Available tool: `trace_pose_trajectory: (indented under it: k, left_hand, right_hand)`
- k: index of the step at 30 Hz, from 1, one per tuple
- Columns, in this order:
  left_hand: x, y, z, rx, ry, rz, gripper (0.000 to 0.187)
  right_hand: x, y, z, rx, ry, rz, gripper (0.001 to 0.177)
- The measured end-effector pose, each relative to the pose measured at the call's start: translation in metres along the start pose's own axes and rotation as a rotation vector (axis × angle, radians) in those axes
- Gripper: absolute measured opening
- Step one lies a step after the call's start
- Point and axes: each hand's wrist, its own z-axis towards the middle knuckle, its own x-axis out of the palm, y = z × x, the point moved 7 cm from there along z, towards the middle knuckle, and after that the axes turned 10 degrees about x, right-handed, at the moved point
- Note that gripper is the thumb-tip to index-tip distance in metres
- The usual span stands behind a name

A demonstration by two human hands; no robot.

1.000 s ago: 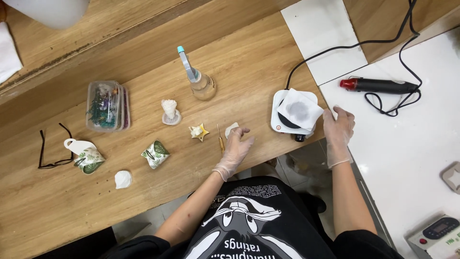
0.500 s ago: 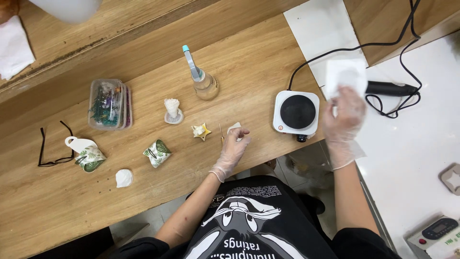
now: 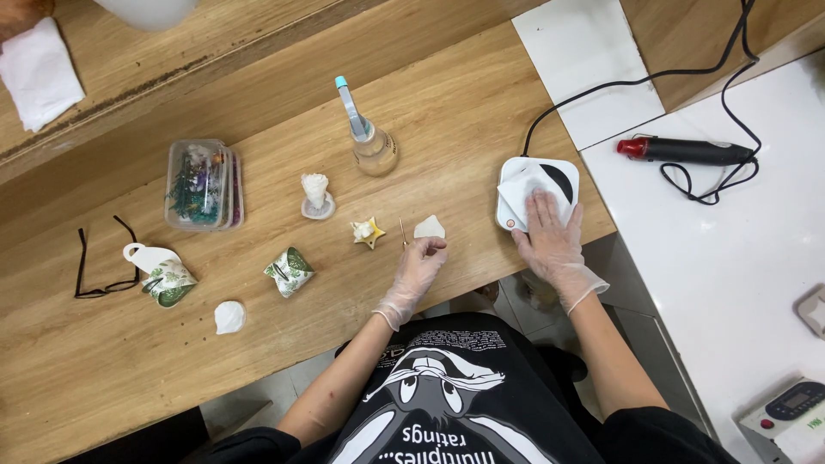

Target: Preparing and cleaning wax components for candle making.

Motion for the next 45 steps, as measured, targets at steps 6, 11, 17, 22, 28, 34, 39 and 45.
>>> trace_pose_trajectory:
  k: [6,11,17,22,28,34,39,45]
  left_hand:
    - [-0.002,0.002,-0.002,0.072,0.006,0.044,0.032]
    - [-0.007,0.003,-0.005,-0.015,0.023,0.040,0.033]
    - [-0.008,0.020,-0.008,-0.032,0.002,-0.014,0.032]
    - [-0.004,0.011,-0.010,-0.066,0.026,-0.042,0.031]
    - [-0.006,-0.002,-0.012,-0.087,0.038,-0.064,0.030]
    - [-0.004,0.013,-0.015,-0.101,0.042,-0.063,0.030]
    - [-0.005,0.007,-0.015,-0.113,0.044,-0.109,0.029]
    - [0.003,0.012,-0.013,-0.108,0.055,-0.098,0.029]
  right_hand:
    - [-0.003,-0.003,-0.006,0.096,0.123,-0.028,0.080]
    - [-0.027,-0.008,-0.029,0.075,-0.273,-0.013,0.070]
    - [-0.039,-0.073,-0.022,0.326,-0.282,0.382,0.009]
    - [-0.088,-0.064,-0.006,0.320,-0.180,0.409,0.027]
    - [-0.048,-0.029,-0.022,0.094,-0.229,-0.085,0.049]
    - [-0.028,-0.041,-0.020,0.106,-0.323,0.006,0.017]
    - [-0.088,-0.057,-0.009,0.321,-0.206,0.575,0.009]
    - [-0.073,-0.101,-0.013,0.845,0.055,1.824,0.007]
